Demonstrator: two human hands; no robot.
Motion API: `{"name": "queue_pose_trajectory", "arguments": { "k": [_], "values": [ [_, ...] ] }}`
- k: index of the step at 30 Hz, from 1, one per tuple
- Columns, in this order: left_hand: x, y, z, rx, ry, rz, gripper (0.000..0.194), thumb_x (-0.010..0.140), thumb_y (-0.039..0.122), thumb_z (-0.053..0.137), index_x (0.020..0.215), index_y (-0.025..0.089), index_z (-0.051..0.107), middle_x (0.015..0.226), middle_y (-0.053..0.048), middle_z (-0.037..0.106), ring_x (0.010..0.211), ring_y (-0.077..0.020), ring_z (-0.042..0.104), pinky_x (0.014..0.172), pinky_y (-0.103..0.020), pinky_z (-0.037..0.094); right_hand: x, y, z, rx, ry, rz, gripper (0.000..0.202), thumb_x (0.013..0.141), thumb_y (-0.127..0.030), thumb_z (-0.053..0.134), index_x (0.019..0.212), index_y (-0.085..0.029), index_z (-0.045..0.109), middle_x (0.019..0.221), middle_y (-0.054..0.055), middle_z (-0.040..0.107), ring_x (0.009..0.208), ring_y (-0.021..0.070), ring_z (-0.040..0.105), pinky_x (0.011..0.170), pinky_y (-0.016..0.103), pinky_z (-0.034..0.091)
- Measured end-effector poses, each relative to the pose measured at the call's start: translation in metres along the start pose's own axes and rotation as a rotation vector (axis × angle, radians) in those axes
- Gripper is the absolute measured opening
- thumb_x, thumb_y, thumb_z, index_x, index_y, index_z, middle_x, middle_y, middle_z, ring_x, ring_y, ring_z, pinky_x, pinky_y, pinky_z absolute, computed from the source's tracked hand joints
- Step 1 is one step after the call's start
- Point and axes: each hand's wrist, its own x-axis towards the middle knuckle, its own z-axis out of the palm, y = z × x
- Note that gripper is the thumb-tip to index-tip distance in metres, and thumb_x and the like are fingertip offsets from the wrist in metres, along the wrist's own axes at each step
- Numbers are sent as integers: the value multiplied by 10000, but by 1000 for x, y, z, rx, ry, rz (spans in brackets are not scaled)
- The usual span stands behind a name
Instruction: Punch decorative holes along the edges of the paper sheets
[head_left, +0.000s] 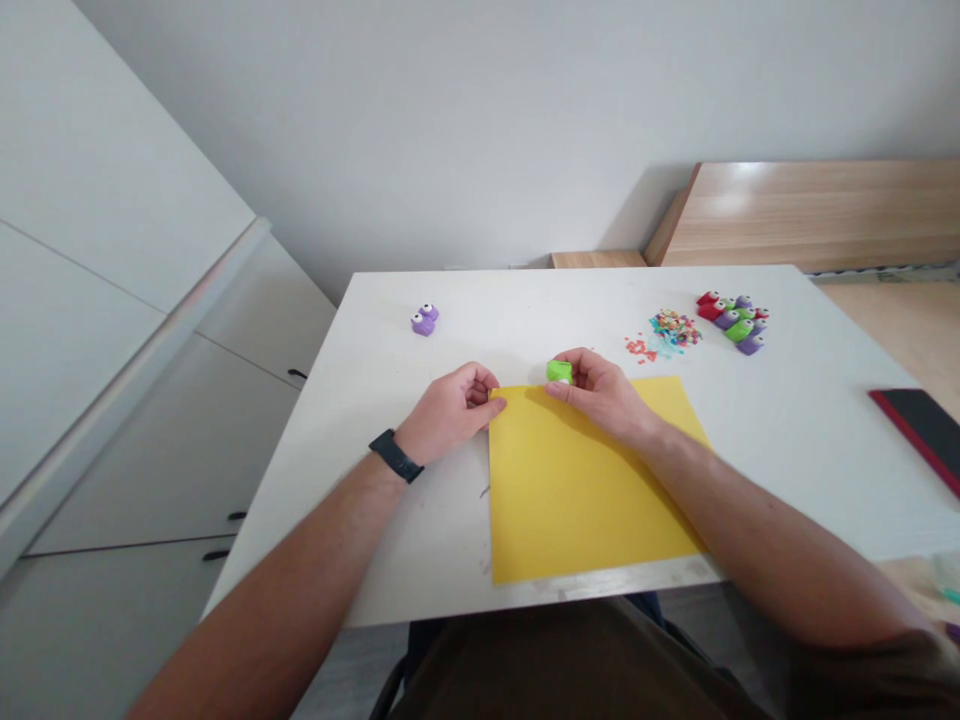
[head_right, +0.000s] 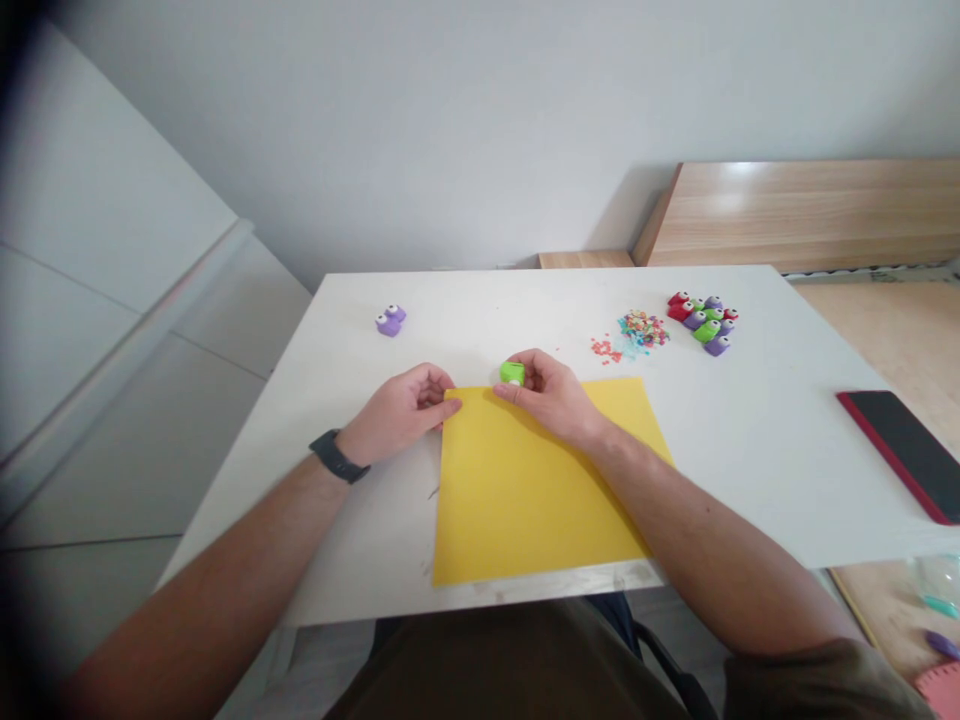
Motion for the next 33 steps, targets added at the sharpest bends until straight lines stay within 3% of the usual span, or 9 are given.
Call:
{"name": "queue_pose_trajectory", "arguments": {
  "k": [8, 15, 19, 24, 33],
  "values": [
    [-2, 0, -1, 52, 7, 0, 338, 850, 486, 696, 997, 187, 640, 887, -44, 716, 756, -174, 683, 664, -303, 587, 0, 1, -2, -52, -21, 31, 434, 727, -470, 839, 1022, -212, 650, 845, -11, 629, 721, 137, 559, 676, 298, 462],
    [-3, 8, -4, 298, 147, 186, 264, 872, 448, 667, 875, 186, 696, 1156, -88, 693, 931, -190, 650, 765, -292, 546, 1, 2, -4, -186, -22, 15, 467, 706, -487, 843, 1059, -225, 683, 807, -9, 638, 689, 145, 546, 642, 306, 459],
    [-4, 9, -3, 396, 167, 222, 258, 886, 443, 648, 890, 193, 711, 953, -56, 695, 747, -155, 578, 660, -272, 475, 0, 2, -2, -188, -26, -14, 461, 713, -484, 834, 1071, -232, 688, 833, -3, 651, 724, 157, 571, 669, 314, 479],
    [-5, 10, -1, 381, 139, 135, 325, 889, 497, 628, 942, 189, 719, 691, 2, 634, 592, -135, 524, 546, -258, 380, -1, 2, -1, -203, -56, -18, 430, 763, -466, 801, 1100, -239, 661, 918, 9, 682, 754, 158, 603, 713, 321, 506],
    [-4, 9, -2, 286, 78, 69, 317, 882, 501, 636, 941, 199, 710, 680, 11, 651, 586, -127, 529, 525, -242, 365, 0, 4, 0, -283, -58, -49, 471, 766, -514, 790, 1123, -238, 654, 809, -16, 617, 674, 137, 526, 623, 288, 444]
  ]
}}
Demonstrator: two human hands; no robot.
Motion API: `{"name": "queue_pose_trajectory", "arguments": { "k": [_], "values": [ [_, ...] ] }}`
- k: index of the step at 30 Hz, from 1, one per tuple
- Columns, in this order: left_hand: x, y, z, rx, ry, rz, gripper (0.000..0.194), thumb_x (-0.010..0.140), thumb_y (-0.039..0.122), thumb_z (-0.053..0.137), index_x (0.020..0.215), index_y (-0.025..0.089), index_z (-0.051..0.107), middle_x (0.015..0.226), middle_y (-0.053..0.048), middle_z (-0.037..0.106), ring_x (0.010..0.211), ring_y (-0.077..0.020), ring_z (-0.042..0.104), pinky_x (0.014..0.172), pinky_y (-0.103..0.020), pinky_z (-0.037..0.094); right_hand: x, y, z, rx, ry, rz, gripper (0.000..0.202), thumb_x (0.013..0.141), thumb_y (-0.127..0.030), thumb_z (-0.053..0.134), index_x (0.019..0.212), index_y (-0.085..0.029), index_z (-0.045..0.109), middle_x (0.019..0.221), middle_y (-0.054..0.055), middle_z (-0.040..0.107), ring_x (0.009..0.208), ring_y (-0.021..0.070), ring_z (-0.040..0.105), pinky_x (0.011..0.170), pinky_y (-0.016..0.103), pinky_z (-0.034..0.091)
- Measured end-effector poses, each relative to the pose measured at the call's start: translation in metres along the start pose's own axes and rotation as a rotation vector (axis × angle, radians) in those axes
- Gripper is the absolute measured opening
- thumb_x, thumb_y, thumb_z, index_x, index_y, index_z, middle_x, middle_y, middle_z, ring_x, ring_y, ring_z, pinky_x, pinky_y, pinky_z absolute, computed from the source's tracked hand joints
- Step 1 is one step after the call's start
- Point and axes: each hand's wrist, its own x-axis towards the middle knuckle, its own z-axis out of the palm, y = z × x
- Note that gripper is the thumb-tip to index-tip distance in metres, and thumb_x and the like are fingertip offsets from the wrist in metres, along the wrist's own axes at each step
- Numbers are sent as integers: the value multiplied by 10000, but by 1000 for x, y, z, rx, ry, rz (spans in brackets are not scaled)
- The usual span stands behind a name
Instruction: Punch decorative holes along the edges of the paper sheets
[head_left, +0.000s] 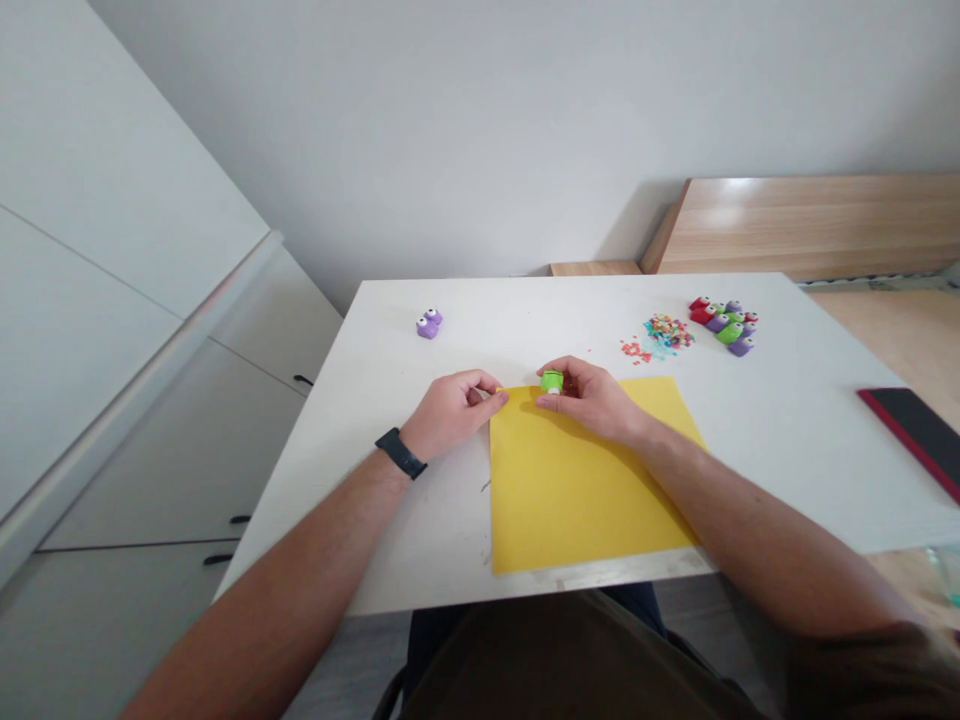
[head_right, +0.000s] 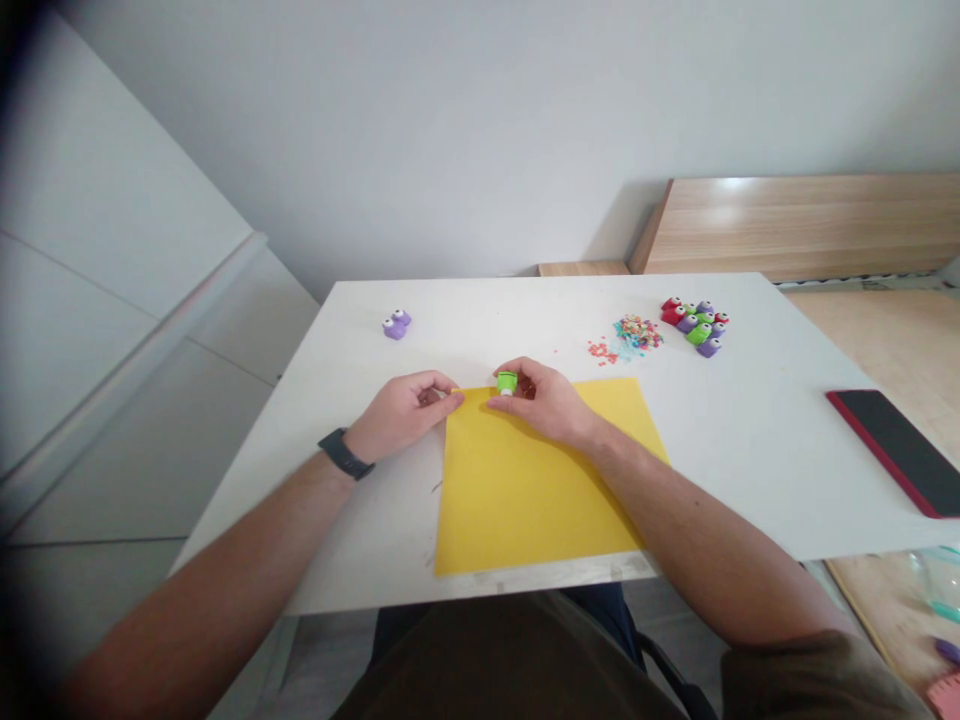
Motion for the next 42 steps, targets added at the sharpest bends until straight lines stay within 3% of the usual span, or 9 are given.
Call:
{"name": "queue_pose_trajectory", "arguments": {
  "k": [8, 15, 20, 27, 35, 42],
  "values": [
    [1, -2, -1, -24, -35, -4, 305, 880, 482, 645, 948, 193, 715, 727, -1, 680, 612, -129, 551, 543, -245, 402, -2, -6, 3, -30, 1, -2, 469, 770, -546, 781, 1052, -228, 584, 749, -41, 553, 631, 121, 458, 554, 270, 370],
    [0, -1, -1, -61, -42, -10, 300, 882, 465, 657, 948, 177, 709, 759, -5, 690, 626, -122, 560, 553, -235, 415, -3, -8, 3, -100, -10, 11, 434, 750, -548, 798, 987, -212, 660, 721, -28, 558, 631, 122, 450, 565, 272, 363],
    [-1, 2, -2, -48, -59, -20, 290, 899, 455, 642, 946, 176, 703, 731, 7, 668, 602, -112, 533, 535, -229, 389, -4, -9, 3, -47, -40, 38, 454, 774, -555, 775, 1033, -205, 645, 789, -8, 619, 661, 128, 510, 596, 272, 405],
    [-1, 1, -1, -23, -68, -15, 279, 907, 457, 633, 938, 187, 698, 759, 6, 682, 639, -122, 560, 576, -237, 419, -3, -10, 3, 34, -40, 58, 507, 768, -505, 793, 1155, -224, 625, 779, -29, 582, 651, 120, 489, 583, 262, 390],
    [-1, 1, -3, -5, -62, -21, 282, 905, 471, 635, 937, 198, 701, 739, 13, 671, 620, -121, 539, 558, -240, 396, -5, -12, 2, -49, -40, 54, 430, 774, -410, 791, 1129, -212, 652, 754, -44, 535, 642, 105, 446, 588, 255, 369],
    [-2, -1, -3, -4, -86, -27, 291, 912, 478, 619, 971, 204, 695, 741, 13, 660, 629, -127, 545, 561, -245, 402, -4, -14, 2, -27, -45, 76, 440, 756, -453, 805, 1084, -198, 655, 705, -57, 509, 618, 102, 419, 569, 258, 348]
  ]
}}
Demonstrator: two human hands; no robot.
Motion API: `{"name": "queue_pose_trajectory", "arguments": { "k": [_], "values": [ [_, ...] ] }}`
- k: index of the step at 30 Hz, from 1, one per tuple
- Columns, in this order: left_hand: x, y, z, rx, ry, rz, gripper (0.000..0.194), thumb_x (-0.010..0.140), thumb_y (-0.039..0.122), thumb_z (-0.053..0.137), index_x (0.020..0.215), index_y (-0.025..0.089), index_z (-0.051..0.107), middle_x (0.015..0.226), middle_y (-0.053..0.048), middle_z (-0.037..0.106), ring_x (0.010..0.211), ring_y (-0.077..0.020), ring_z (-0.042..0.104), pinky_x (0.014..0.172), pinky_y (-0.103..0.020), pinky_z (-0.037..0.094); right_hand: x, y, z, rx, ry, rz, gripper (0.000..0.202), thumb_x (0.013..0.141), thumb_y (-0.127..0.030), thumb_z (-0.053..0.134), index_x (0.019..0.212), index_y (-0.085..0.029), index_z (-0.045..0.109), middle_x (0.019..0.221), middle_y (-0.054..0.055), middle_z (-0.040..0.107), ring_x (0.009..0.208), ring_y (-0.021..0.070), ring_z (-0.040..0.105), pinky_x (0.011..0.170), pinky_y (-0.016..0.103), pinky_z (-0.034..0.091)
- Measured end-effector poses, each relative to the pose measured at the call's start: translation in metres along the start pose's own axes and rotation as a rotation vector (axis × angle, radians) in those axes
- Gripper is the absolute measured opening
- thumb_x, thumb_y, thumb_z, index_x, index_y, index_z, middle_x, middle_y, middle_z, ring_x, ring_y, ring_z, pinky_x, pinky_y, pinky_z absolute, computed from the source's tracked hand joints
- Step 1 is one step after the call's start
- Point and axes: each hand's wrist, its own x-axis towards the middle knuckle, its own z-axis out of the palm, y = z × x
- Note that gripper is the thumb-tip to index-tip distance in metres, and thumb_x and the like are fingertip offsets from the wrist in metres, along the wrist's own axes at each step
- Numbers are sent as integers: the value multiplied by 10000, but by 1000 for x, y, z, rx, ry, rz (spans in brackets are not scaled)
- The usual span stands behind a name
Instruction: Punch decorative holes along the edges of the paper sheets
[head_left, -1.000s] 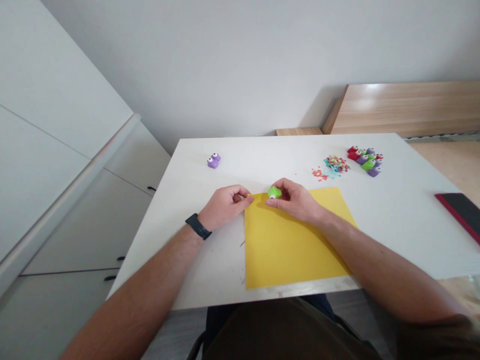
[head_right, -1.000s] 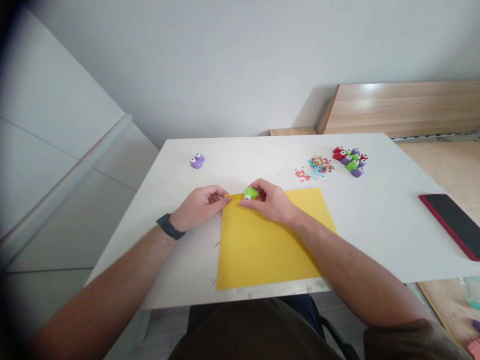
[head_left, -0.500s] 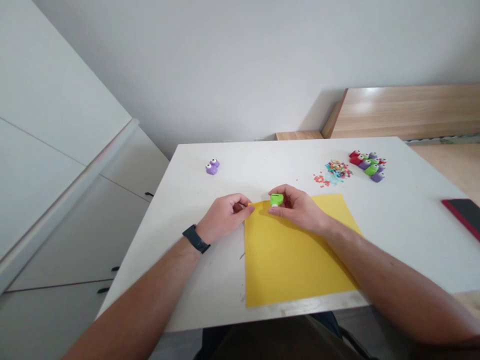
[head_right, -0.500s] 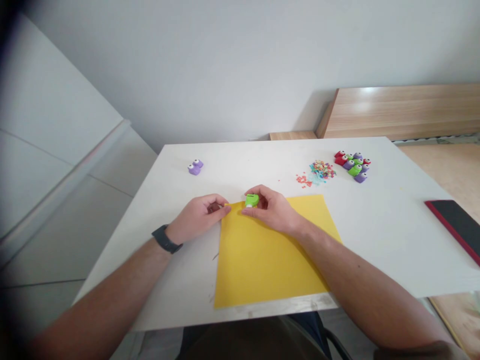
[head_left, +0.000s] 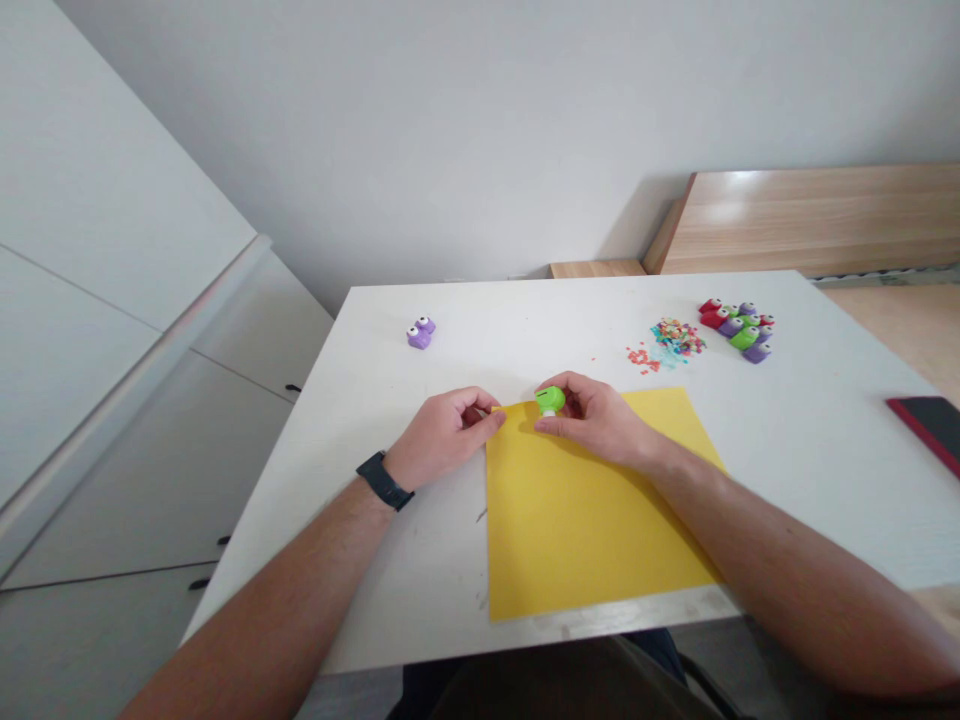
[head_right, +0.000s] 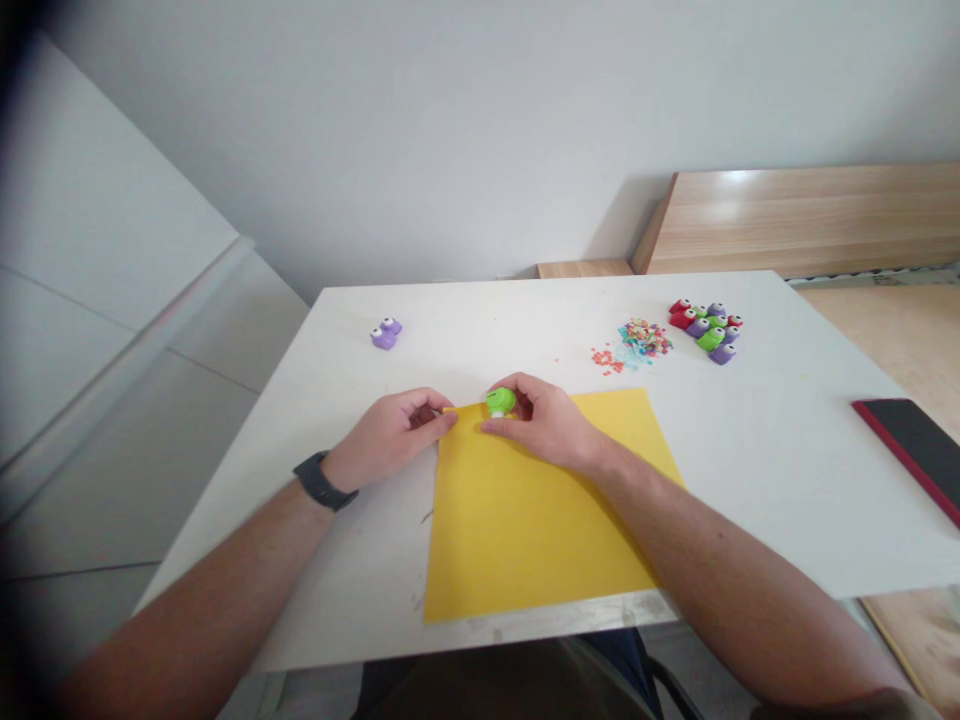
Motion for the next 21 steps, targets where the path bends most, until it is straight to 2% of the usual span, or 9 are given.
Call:
{"name": "queue_pose_trajectory", "arguments": {
  "k": [5, 10, 17, 21],
  "values": [
    [0, -4, 0, -19, -29, 17, 249, 896, 438, 635, 958, 200, 675, 751, 11, 659, 654, -137, 577, 585, -253, 421, 0, 3, 0, -6, 7, -14, 436, 779, -468, 785, 1100, -212, 638, 703, -58, 517, 625, 111, 448, 561, 256, 360],
    [0, -5, 3, -53, -20, 20, 237, 886, 429, 644, 929, 197, 670, 744, 14, 659, 650, -133, 576, 581, -247, 426, 1, 5, 2, -46, 20, -73, 382, 826, -387, 743, 1147, -210, 634, 755, -38, 563, 657, 118, 488, 604, 266, 404],
    [1, -3, 4, -129, -25, 12, 215, 863, 393, 658, 924, 188, 674, 785, -4, 707, 679, -142, 619, 601, -248, 463, -2, -4, 1, -200, -13, -241, 295, 860, -342, 711, 1126, -215, 686, 1066, 66, 649, 865, 165, 581, 746, 308, 474],
    [2, -4, 4, -112, -16, 25, 219, 862, 396, 651, 925, 189, 682, 804, -17, 725, 701, -159, 650, 622, -261, 489, -1, -3, 2, -112, -35, -154, 417, 859, -357, 718, 1240, -214, 627, 1013, 45, 664, 769, 140, 563, 709, 301, 482]
  ]
}}
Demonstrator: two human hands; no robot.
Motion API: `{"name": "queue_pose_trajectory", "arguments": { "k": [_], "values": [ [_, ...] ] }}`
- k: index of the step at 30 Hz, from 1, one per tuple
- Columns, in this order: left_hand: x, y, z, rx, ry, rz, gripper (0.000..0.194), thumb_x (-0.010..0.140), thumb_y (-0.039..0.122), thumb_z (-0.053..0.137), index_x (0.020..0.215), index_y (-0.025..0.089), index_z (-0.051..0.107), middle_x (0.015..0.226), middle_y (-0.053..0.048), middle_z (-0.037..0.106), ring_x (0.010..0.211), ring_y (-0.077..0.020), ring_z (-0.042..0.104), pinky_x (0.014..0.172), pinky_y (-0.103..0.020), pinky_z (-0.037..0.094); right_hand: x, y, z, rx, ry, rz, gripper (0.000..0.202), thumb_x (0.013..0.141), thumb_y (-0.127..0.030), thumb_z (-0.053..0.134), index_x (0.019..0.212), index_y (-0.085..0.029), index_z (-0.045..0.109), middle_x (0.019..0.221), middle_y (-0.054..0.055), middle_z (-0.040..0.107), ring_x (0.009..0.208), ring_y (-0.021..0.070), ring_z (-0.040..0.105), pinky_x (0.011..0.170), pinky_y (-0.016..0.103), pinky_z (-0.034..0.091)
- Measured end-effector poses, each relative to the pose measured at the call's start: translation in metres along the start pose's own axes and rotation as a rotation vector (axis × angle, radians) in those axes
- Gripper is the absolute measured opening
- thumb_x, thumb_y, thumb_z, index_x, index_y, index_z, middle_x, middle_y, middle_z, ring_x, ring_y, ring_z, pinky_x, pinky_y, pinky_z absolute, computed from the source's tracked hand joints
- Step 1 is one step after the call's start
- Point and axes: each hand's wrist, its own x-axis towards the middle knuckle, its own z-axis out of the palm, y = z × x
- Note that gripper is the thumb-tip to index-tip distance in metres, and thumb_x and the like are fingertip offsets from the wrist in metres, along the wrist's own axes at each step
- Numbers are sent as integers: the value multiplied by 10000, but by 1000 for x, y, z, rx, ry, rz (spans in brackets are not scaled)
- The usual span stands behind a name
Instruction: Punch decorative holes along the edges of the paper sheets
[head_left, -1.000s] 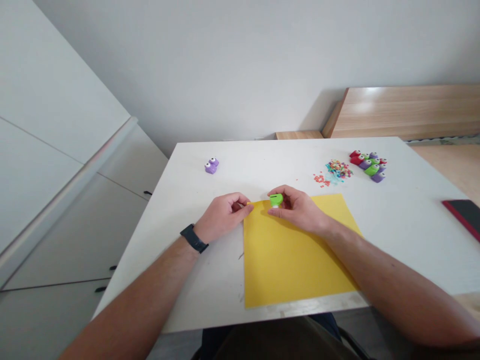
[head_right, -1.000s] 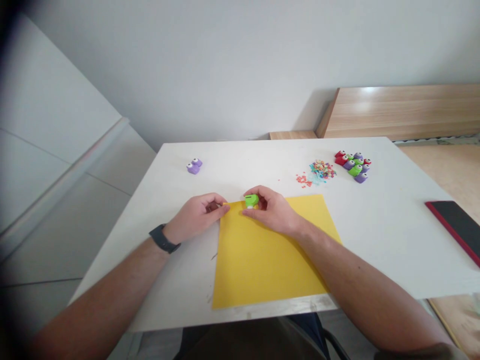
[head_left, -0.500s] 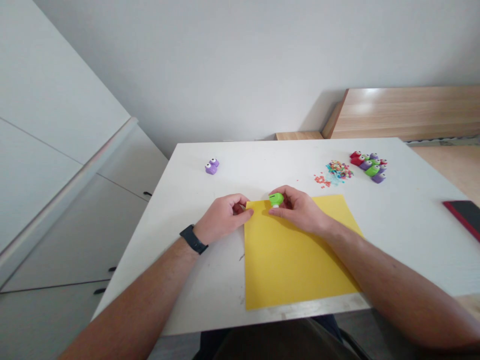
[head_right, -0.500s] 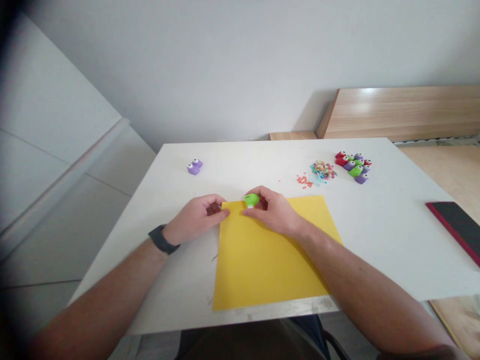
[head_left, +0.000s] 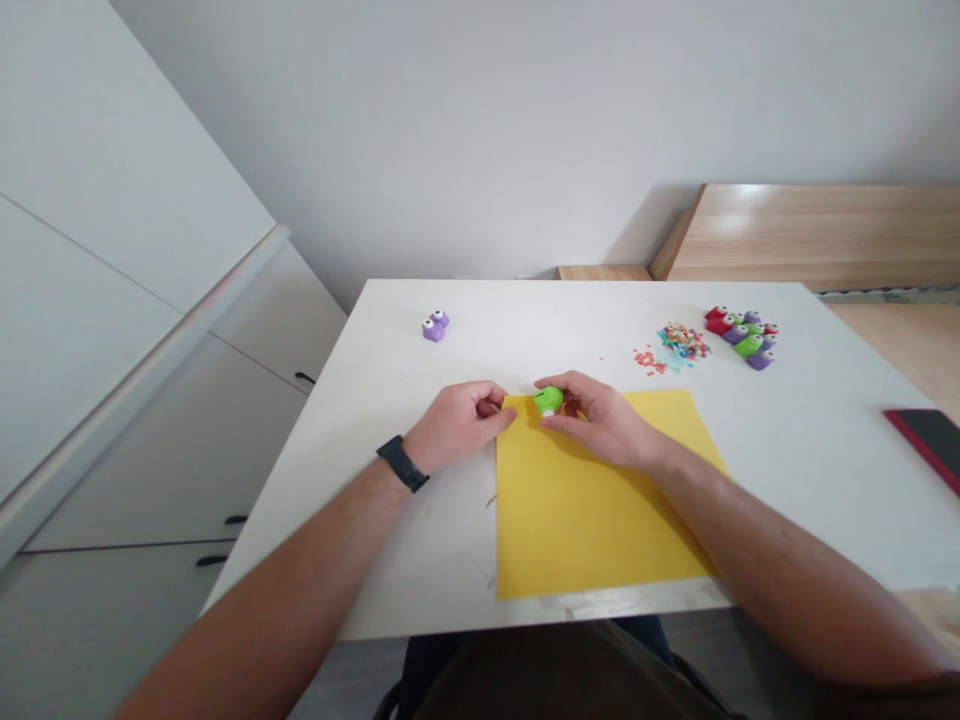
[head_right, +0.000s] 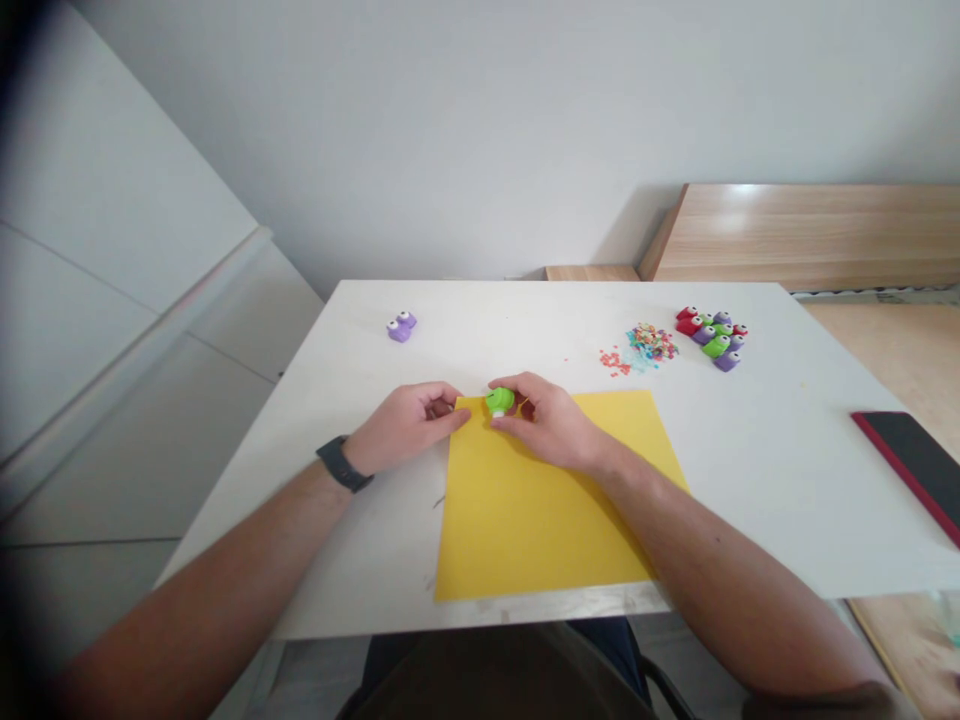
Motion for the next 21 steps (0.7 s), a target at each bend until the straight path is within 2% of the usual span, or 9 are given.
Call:
{"name": "queue_pose_trajectory", "arguments": {
  "k": [7, 13, 18, 21],
  "values": [
    [2, -1, 1, -28, 4, 10, 240, 849, 414, 658, 919, 186, 689, 812, -25, 742, 710, -169, 674, 637, -270, 516, 4, -4, -3, 133, -44, 12, 426, 861, -417, 717, 1222, -205, 633, 1048, 44, 686, 812, 141, 578, 757, 298, 486],
    [3, -4, 2, -50, 10, 24, 256, 842, 416, 665, 924, 175, 695, 814, -32, 750, 703, -167, 677, 627, -264, 510, 11, -21, -8, 176, -116, 16, 426, 858, -406, 721, 1221, -192, 656, 967, 39, 666, 833, 153, 577, 776, 310, 486],
    [4, -3, 1, -64, 6, 18, 251, 840, 409, 672, 943, 181, 697, 852, -30, 763, 737, -173, 695, 663, -273, 523, 22, -33, -12, 333, -145, 48, 409, 864, -406, 711, 1201, -182, 650, 966, 37, 663, 806, 142, 572, 736, 301, 475],
    [4, -2, 1, -75, -1, 6, 244, 841, 398, 676, 952, 182, 697, 872, -33, 770, 749, -179, 708, 662, -274, 528, 28, -28, -10, 229, -99, 5, 388, 862, -376, 705, 1191, -175, 657, 1003, 48, 677, 822, 144, 577, 759, 307, 475]
  ]
}}
